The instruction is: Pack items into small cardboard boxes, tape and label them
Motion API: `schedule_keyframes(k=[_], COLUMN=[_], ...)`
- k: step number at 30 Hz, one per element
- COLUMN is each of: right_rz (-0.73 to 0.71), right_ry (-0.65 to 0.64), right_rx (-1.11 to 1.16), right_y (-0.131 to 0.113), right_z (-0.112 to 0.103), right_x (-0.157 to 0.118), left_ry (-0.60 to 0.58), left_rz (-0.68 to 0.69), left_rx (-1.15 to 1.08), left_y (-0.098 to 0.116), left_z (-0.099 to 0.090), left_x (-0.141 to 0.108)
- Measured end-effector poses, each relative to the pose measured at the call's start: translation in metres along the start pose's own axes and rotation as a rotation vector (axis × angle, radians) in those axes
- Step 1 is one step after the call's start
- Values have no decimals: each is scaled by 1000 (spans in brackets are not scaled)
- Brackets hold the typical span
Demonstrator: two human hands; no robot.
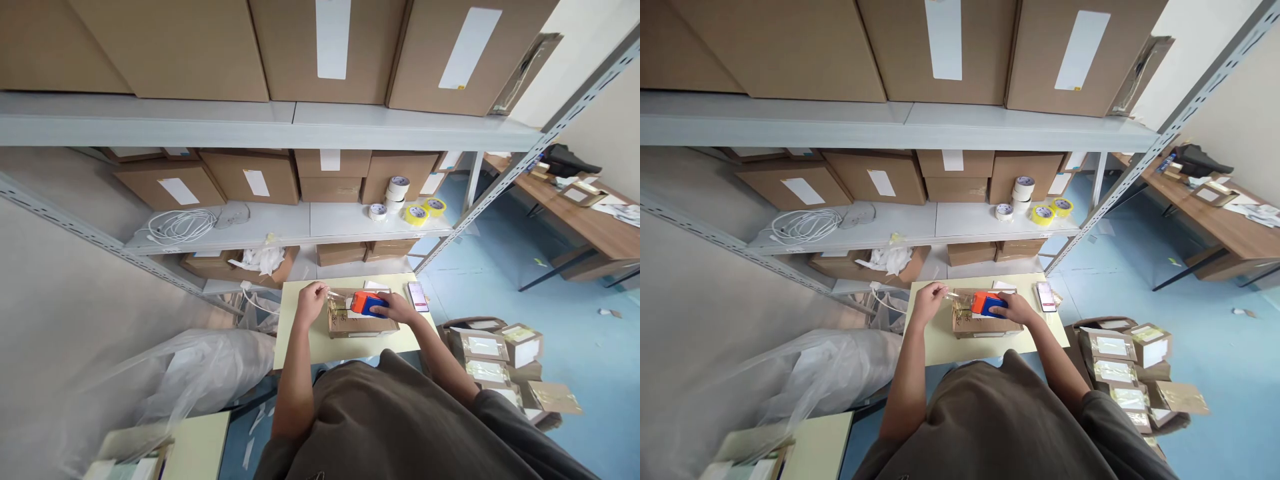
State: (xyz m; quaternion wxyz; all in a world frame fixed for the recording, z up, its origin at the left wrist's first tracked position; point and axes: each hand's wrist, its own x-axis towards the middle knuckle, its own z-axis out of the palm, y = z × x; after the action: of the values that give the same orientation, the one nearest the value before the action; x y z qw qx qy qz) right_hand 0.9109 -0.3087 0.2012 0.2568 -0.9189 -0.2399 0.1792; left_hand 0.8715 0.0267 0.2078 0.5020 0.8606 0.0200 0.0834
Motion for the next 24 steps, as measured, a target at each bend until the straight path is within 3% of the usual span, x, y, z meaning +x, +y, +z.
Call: schedule_keyframes(k=[4, 7, 8, 12, 19, 24], right_rz=[121, 232, 242, 258, 322, 378], right_ry=[-26, -72, -85, -122, -169, -156], right_rx=[-58, -108, -110, -113, -162, -190], right_y=[28, 52, 57, 69, 86, 97], right_z=[-13, -19, -19, -11, -3, 2], right_x=[-6, -12, -13, -7, 8, 14], left_ry=[113, -23, -8, 71, -33, -64], left_rz=[-138, -206, -234, -372, -599, -674], left_rx=[29, -12, 10, 7, -183, -256], left_y=[-47, -82, -92, -124, -176, -190], left_z=[-19, -28, -26, 2, 55, 89], left_x=[6, 14, 16, 14, -8, -12])
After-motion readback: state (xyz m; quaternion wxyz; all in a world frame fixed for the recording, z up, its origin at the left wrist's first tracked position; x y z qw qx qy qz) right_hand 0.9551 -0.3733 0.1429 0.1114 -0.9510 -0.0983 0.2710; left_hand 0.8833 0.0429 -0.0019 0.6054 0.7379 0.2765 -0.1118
